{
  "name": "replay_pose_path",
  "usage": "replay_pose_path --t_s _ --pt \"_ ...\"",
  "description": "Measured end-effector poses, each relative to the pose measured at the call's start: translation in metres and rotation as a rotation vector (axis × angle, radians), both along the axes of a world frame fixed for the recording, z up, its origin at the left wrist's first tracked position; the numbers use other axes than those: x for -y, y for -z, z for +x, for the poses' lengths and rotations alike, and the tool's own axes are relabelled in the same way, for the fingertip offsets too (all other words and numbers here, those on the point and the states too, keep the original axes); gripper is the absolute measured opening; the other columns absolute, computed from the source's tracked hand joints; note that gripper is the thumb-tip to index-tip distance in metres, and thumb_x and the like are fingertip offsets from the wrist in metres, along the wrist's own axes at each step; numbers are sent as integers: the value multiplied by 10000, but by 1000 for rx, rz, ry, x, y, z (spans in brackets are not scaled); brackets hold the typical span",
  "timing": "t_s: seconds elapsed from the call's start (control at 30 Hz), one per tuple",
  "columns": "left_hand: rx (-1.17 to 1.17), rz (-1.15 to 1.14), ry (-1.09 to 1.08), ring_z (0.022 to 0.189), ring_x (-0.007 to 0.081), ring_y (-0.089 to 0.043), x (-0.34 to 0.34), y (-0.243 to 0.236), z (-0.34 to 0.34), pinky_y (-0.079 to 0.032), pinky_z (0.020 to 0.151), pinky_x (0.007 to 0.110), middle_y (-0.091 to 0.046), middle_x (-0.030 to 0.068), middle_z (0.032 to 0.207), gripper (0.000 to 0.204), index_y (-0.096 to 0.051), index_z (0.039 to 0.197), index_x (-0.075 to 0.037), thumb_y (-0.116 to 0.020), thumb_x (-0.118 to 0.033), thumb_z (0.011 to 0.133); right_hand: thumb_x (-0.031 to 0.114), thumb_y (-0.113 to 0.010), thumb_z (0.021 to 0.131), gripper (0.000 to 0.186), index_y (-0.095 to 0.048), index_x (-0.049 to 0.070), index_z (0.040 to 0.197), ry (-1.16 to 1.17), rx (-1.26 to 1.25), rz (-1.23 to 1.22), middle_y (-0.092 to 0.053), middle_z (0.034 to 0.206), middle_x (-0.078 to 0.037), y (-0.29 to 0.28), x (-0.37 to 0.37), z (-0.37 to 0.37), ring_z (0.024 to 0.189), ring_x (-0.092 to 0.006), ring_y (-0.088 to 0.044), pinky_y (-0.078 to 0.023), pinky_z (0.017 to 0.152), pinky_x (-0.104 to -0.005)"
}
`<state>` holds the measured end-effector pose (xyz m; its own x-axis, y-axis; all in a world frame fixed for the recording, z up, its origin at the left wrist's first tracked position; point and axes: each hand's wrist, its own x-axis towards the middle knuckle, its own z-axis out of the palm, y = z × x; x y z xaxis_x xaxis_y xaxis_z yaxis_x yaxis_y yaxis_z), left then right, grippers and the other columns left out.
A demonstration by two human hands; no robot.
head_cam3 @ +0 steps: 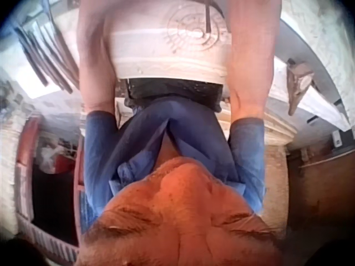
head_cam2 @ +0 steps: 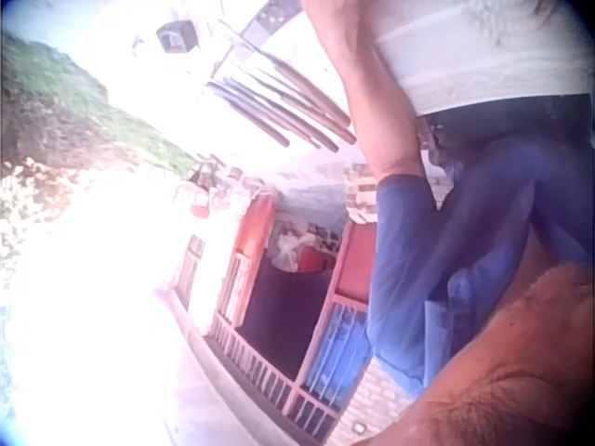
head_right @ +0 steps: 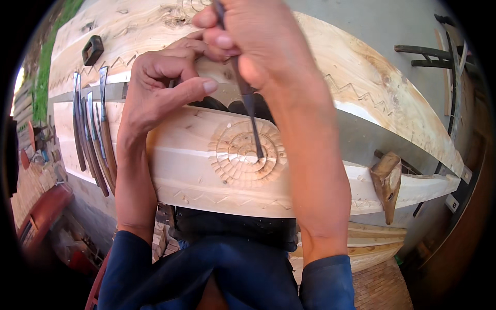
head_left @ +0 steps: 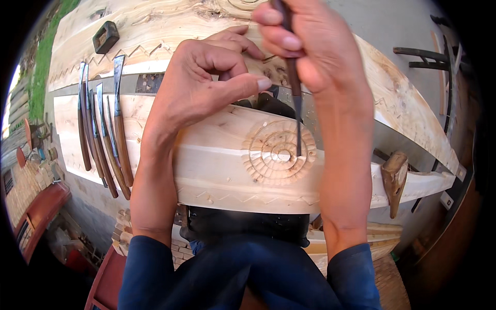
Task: The person carves a spiral pattern into a large wooden plank using a chisel and a wooden mallet. The person positions the chisel, strikes it with the mallet to remove wood, and uses their fingers to clear shavings from the carving.
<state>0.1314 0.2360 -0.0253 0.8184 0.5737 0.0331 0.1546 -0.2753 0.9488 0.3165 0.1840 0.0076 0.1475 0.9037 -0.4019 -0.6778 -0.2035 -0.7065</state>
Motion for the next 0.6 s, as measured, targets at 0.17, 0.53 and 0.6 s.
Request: replay_pose_path --t_s 0.17,0.53,0.6 --pt "193 10 -67 977 216 -695 7 13 15 -371 1240 543 -676 27 746 163 -755 754 -34 -834 -95 882 215 -575 1136 239 -611 -9 1211 166 24 244 -572 816 -39 14 67 91 523 -66 -385 -307 462 -210" --pt "15 282 -43 945 193 -693 23 4 26 -462 1135 468 -743 69 884 64 -791 887 -15 -823 -70 880 356 -452 1172 389 -580 -4 1098 441 -171 403 -548 823 -65 19 107 104 521 -96 -370 -308 480 -249" --pt "101 197 -12 1027 246 -709 32 -1 41 -510 1062 433 -765 84 953 79 -801 937 -18 -827 -60 875 409 -416 1177 437 -560 14 1057 458 -208 396 -526 796 -60 21 106 105 506 -101 -347 -294 476 -255"
